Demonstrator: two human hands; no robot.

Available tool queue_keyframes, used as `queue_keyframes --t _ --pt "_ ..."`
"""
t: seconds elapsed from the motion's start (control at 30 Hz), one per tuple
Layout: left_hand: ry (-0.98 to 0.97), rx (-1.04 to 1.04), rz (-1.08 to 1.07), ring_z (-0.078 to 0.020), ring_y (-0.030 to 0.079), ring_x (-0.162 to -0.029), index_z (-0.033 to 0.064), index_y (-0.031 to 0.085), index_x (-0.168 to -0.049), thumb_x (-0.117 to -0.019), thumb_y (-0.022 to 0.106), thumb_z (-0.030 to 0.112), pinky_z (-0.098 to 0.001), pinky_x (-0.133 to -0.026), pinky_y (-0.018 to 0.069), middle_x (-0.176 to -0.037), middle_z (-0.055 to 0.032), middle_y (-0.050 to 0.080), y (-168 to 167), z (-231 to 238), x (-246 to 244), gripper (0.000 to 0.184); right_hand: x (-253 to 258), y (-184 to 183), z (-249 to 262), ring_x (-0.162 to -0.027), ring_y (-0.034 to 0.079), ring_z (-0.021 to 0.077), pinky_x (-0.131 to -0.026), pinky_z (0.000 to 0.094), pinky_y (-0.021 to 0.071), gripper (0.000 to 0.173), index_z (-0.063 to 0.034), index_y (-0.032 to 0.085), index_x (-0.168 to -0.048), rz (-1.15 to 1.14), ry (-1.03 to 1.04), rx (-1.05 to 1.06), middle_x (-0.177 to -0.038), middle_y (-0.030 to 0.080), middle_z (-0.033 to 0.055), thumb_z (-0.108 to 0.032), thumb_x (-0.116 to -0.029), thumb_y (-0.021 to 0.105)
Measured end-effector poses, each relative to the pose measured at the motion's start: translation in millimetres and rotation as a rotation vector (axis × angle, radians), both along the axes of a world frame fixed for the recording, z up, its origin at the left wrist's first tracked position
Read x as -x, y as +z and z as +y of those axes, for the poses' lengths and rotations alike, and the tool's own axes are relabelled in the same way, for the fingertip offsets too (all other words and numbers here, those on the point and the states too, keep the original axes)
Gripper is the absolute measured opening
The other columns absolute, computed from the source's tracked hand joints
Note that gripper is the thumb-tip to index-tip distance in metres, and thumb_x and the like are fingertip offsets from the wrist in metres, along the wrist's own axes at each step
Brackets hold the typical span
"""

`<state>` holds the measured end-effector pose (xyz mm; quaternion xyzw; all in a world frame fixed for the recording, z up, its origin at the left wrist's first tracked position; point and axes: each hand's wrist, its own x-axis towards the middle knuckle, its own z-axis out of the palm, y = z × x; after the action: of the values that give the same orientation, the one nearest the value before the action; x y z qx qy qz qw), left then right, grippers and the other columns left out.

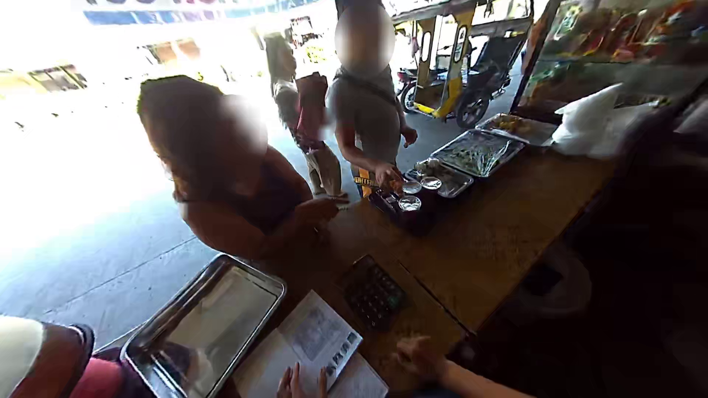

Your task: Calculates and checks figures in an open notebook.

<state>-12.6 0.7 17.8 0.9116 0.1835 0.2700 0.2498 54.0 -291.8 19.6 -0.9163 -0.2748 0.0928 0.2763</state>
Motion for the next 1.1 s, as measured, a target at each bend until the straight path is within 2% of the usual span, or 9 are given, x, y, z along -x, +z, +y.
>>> queue_keyframes --t 0.13,0.23,0.3,0.5,0.7,0.83,1.0,1.03,1.1 --pt "0.016 -0.009 -0.019 -0.0598 0.052 -0.124 -0.0115 0.067 -0.123 -0.0793 0.076 0.039 -0.0683 -0.105 0.0376 -0.134 -0.0394 0.055 -9 4 -1 0.067 -1 -1 2 -0.088 0.073 0.0381 -0.077 0.0548 0.0574 0.041 0.0052 0.071 -0.091 -0.017 -0.002 -0.018 -0.089 0.072 0.0220 -0.030 -0.1038 0.056" --pt "0.038 -0.006 -0.035 -0.0596 0.053 -0.122 -0.0102 0.069 -0.120 -0.0790 0.075 0.041 -0.0684 -0.102 0.0373 -0.132 -0.0391 0.056 -10 1 -2 0.066 0 -9 1 -0.071 0.072 0.0328 -0.061 0.0481 0.0557 0.036 0.0028 0.068 -0.078 -0.190 -0.003 -0.078 -0.074 0.067 0.0176 -0.026 -0.0990 0.060" --pt "0.050 -0.009 -0.039 -0.0589 0.053 -0.121 -0.0091 0.070 -0.119 -0.0791 0.074 0.041 -0.0680 -0.101 0.0376 -0.132 -0.0384 0.057 -9 0 -1 0.064 1 -10 2 -0.067 0.071 0.0310 -0.057 0.0461 0.0550 0.035 0.0016 0.067 -0.075 -0.246 0.000 -0.088 -0.070 0.066 0.0157 -0.025 -0.0977 0.061" --pt "0.071 -0.001 -0.018 -0.0576 0.054 -0.122 -0.0084 0.070 -0.119 -0.0809 0.072 0.039 -0.0682 -0.102 0.0369 -0.133 -0.0364 0.057 -12 -1 -2 0.061 0 -14 1 -0.065 0.070 0.0287 -0.054 0.0436 0.0544 0.035 -0.0001 0.065 -0.073 -0.287 0.005 -0.092 -0.068 0.065 0.0137 -0.026 -0.0960 0.062" --pt "0.046 0.026 0.071 -0.0551 0.051 -0.130 -0.0085 0.068 -0.125 -0.0865 0.070 0.036 -0.0642 -0.112 0.0335 -0.136 -0.0358 0.056 0 -3 -4 0.059 2 -2 -1 -0.074 0.072 0.0366 -0.063 0.0538 0.0566 0.039 0.0042 0.069 -0.081 -0.176 -0.033 -0.035 -0.078 0.069 0.0197 -0.027 -0.1010 0.058" --pt "0.085 0.119 0.105 -0.0510 0.047 -0.135 -0.0042 0.067 -0.127 -0.0867 0.076 0.033 -0.0657 -0.112 0.0330 -0.142 -0.0315 0.053 -6 -2 0 0.056 -1 -13 0 -0.062 0.070 0.0343 -0.053 0.0510 0.0543 0.039 0.0028 0.067 -0.075 -0.332 -0.025 -0.040 -0.070 0.067 0.0173 -0.028 -0.0979 0.062" --pt "0.084 0.128 0.137 -0.0425 0.047 -0.138 0.0038 0.065 -0.134 -0.0911 0.071 0.041 -0.0633 -0.111 0.0370 -0.149 -0.0220 0.050 -8 -5 13 0.057 8 -16 -3 -0.065 0.070 0.0346 -0.055 0.0520 0.0557 0.043 0.0029 0.068 -0.077 -0.304 0.005 0.006 -0.071 0.068 0.0176 -0.032 -0.0999 0.060" --pt "0.076 0.126 0.126 -0.0426 0.047 -0.139 0.0038 0.065 -0.134 -0.0909 0.071 0.041 -0.0638 -0.113 0.0357 -0.149 -0.0219 0.051 -10 -4 12 0.057 7 -14 -3 -0.064 0.070 0.0337 -0.055 0.0513 0.0562 0.044 0.0020 0.068 -0.076 -0.322 -0.004 0.012 -0.071 0.068 0.0167 -0.034 -0.0999 0.059" --pt "0.067 0.115 0.078 -0.0471 0.052 -0.133 0.0003 0.069 -0.128 -0.0884 0.070 0.038 -0.0661 -0.109 0.0391 -0.141 -0.0262 0.057 -10 -5 5 0.055 5 -7 -3 -0.061 0.070 0.0316 -0.052 0.0499 0.0556 0.043 -0.0002 0.067 -0.074 -0.368 -0.036 0.008 -0.068 0.067 0.0145 -0.035 -0.0980 0.059"
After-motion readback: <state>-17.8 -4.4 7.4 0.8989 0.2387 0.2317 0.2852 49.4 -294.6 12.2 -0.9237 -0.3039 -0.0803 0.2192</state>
